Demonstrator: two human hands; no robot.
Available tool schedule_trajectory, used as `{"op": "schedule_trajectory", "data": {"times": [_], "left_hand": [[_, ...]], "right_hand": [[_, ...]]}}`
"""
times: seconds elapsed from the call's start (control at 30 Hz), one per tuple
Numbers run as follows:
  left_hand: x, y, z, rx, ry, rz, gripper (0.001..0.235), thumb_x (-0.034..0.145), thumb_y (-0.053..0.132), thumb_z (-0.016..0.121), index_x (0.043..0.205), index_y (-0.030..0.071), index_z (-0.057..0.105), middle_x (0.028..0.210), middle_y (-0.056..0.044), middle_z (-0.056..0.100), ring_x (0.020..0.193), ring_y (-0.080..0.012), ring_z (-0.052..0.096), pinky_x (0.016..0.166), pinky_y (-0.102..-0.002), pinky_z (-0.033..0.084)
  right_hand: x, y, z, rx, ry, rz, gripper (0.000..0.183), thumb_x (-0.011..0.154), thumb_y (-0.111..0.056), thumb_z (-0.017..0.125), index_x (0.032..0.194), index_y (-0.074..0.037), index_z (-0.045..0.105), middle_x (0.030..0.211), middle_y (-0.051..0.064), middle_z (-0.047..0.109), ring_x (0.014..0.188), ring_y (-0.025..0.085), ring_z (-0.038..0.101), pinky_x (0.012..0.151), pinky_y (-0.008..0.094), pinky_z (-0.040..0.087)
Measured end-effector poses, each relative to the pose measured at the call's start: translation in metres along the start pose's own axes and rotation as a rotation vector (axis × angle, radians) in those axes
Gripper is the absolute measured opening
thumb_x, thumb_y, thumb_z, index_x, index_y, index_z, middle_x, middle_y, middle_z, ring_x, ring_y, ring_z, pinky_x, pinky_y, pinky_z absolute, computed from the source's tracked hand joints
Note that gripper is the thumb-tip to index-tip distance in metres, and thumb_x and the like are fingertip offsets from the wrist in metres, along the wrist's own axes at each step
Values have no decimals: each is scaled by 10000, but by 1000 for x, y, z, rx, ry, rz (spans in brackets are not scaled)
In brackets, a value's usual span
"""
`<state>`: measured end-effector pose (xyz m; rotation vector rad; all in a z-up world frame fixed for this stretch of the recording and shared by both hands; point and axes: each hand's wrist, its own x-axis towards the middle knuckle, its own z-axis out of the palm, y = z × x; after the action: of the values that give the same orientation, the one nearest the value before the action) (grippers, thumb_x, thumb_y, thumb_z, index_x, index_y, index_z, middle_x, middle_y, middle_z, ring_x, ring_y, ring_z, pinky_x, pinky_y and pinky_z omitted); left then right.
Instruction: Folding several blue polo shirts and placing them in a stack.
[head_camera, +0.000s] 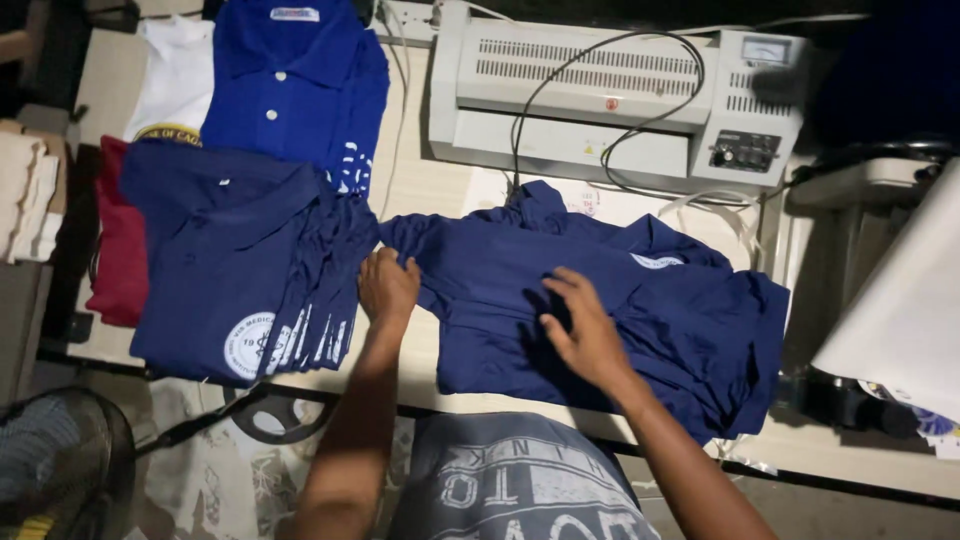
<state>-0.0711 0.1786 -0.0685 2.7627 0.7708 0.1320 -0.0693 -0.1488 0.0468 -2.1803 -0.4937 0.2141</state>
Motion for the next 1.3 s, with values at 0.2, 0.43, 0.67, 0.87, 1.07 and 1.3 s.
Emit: {"op": "schedule_trajectory", "data": {"times": [0.2,0.43,0.67,0.87,1.07,1.3], "left_hand": [[5,1,-1,-381,-92,-78,362,789,254,817,992,24,623,992,-208,665,917,-391,666,807,-452,532],[-51,137,-116,-643,-311,385,459,815,270,833,1119,67,556,1182,-223,638,1036,-396,662,874,-453,540],[-69,127,-68,-648,-471,458,452,850,252,821,1175,35,593,1263,-214,587,1068,-355,648,889,-415,560],[-53,106,-55,-306,-418,223,562,849,338,796,1236,-3,574,1095,-200,616,1008,-376,624,858,-459,514],[-57,98,-33,-263,-445,162,502,837,379,803,1155,37,620,959,-140,669,968,-340,637,838,-450,514],[-66,101,-30,-324,-323,289,305,867,270,800,978,36,640,971,-145,651,944,-324,629,822,-426,518]], "right_hand": [[-2,30,51,443,-165,259,432,936,-137,669,1352,-55,583,1282,114,659,1150,218,677,914,297,539],[-9,89,53,938,-116,495,524,985,-329,588,1418,-37,544,1329,104,678,1096,216,671,901,300,506],[-20,104,49,1075,196,897,556,940,-401,589,1332,-9,613,1226,144,716,1029,246,685,922,364,520],[-32,117,54,844,316,650,359,943,-123,662,1272,18,642,1212,80,729,1084,172,675,1005,301,499],[-44,106,29,485,288,653,315,949,-129,684,1222,24,660,1085,90,749,950,160,675,883,300,533],[-63,86,11,379,343,691,535,889,-134,705,1383,-53,518,980,33,640,700,112,621,643,279,536]]}}
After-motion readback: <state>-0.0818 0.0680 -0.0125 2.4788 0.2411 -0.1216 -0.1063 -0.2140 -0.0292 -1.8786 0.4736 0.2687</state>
